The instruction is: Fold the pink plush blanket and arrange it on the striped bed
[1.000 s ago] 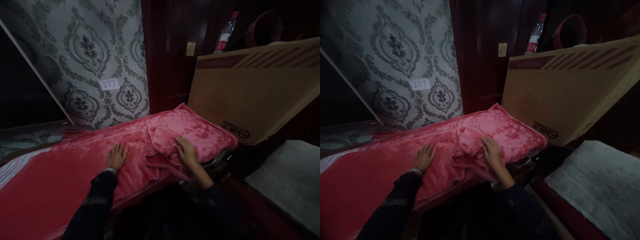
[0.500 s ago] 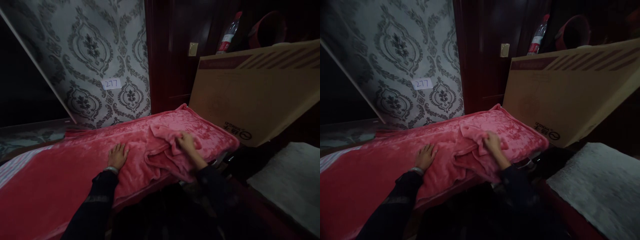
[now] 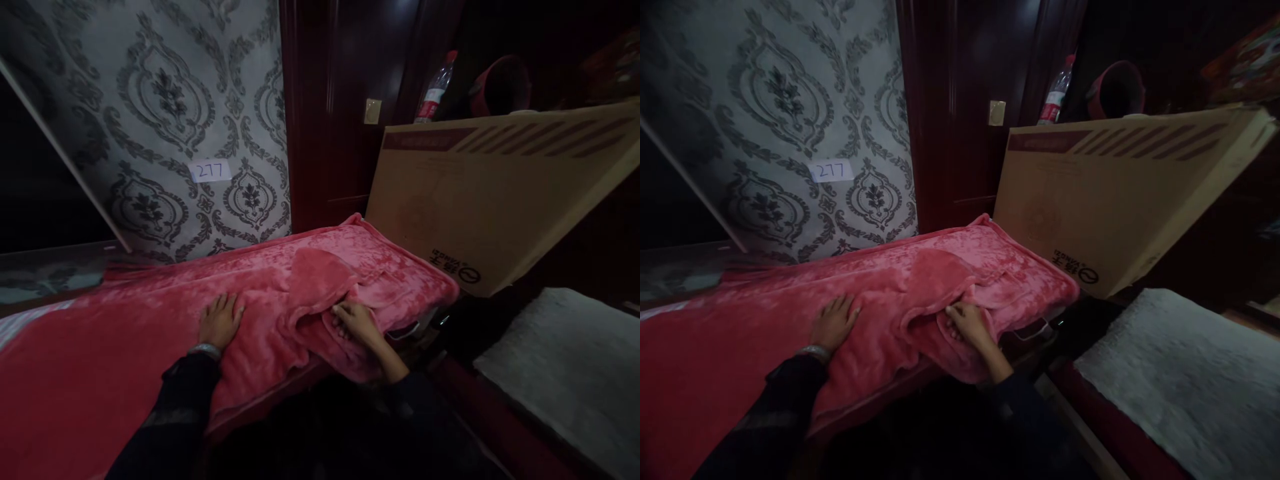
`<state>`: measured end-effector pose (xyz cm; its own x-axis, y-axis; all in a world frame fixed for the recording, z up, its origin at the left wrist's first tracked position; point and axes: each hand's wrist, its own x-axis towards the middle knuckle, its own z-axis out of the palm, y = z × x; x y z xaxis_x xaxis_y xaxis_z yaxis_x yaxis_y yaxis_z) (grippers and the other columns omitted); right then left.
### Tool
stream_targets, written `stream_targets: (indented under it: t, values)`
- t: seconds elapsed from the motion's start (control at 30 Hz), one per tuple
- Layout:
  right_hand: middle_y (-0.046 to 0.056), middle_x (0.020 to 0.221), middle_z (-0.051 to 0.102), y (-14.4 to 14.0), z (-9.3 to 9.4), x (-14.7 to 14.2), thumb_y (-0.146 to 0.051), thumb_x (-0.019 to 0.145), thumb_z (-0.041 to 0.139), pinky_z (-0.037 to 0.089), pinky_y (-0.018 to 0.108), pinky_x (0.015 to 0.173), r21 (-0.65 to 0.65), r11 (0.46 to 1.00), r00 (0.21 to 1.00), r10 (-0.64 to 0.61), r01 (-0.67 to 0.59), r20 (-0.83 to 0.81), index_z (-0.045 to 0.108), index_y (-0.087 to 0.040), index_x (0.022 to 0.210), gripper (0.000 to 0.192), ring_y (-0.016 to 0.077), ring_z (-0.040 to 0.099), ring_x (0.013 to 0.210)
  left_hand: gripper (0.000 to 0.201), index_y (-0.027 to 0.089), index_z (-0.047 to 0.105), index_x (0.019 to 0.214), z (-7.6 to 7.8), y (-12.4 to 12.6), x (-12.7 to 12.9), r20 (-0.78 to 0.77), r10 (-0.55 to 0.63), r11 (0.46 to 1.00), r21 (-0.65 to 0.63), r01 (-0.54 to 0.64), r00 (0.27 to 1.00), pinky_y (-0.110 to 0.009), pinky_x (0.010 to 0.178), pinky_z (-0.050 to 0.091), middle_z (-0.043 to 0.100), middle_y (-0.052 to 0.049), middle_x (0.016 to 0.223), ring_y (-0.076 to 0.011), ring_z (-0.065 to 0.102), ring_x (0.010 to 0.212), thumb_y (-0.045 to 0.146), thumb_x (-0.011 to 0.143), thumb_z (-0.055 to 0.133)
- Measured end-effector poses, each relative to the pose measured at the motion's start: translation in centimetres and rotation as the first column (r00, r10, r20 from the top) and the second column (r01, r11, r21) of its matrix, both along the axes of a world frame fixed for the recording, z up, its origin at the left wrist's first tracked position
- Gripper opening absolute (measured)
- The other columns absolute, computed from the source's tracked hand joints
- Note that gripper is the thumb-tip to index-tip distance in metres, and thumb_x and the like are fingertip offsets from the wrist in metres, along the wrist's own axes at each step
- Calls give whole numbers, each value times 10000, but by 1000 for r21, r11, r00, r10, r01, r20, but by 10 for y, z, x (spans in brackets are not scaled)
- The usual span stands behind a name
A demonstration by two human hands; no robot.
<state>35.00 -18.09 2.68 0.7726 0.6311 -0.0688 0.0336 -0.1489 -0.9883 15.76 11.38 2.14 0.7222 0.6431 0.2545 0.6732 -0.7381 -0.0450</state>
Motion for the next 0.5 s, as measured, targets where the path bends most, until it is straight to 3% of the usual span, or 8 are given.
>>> stream_targets:
  t: [0.2,0.33,0.4,0.5]
  values:
    - [-48,539,565,22,12,-4,-417,837,630,310,173,334,46,997,994,-57,61,-95,543,-211,781,231,92,469,376,527,123,550,1448,-1,1,0,53,-19,1000,7,19,998,-564,1147,378,509,-201,1518,-343,466,1410,352,994,410]
    - [-45,572,528,44,25,-11,-392,793,654,421,203,424,157,980,986,-106,125,-128,469,-223,720,261,113,516,480,532,127,546,1451,-1,0,-1,58,-25,1000,4,25,998,-563,1141,385,509,-198,1518,-338,468,1406,351,993,393]
    - [-38,618,535,51,45,0,-373,800,643,495,241,517,232,958,983,-142,166,-115,445,-230,720,257,128,546,556,528,136,550,1448,0,-1,-1,52,-24,1000,5,24,998,-549,1139,392,511,-195,1518,-328,467,1409,348,994,382]
    - [-32,720,562,55,100,47,-328,855,583,525,257,653,362,899,969,-242,245,-56,432,-237,769,196,132,567,684,527,132,550,1447,1,-2,-2,47,-20,1000,21,20,999,-530,1144,389,506,-198,1522,-320,465,1413,340,997,373]
